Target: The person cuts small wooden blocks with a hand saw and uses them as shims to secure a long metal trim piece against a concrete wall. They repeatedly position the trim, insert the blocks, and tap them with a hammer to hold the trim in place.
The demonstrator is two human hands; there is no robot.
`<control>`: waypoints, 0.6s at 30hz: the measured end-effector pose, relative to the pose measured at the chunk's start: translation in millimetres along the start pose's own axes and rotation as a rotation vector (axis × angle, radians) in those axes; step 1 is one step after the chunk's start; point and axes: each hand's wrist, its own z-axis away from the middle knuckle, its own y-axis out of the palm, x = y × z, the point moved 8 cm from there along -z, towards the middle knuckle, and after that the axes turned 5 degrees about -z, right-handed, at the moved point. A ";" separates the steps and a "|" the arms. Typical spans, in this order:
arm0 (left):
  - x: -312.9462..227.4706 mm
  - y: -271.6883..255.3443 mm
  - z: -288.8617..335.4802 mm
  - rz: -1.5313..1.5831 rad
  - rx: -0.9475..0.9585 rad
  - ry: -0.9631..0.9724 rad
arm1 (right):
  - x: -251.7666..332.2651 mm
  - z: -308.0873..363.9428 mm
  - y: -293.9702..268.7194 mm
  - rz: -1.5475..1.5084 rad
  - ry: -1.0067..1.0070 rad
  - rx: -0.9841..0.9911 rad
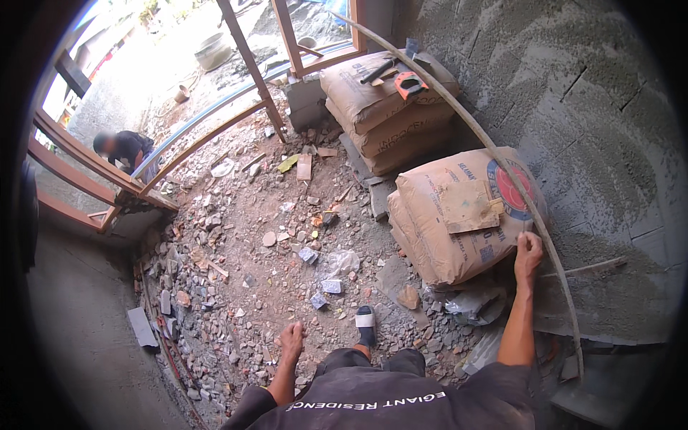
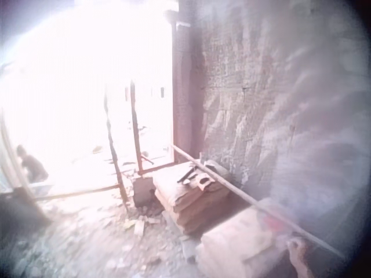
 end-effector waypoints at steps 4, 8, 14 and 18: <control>-164.5 92.9 9.3 0.227 0.291 0.290 | 89.8 118.5 35.0 -0.342 0.129 0.266; -253.0 168.4 88.5 0.523 0.735 0.300 | 151.5 215.0 41.9 -0.500 0.108 0.408; -241.8 234.0 195.5 0.501 1.036 0.216 | 138.4 277.0 -37.0 -0.455 0.161 0.262; -205.3 263.4 264.2 0.414 1.206 0.267 | 115.4 327.7 -100.0 -0.453 0.255 0.163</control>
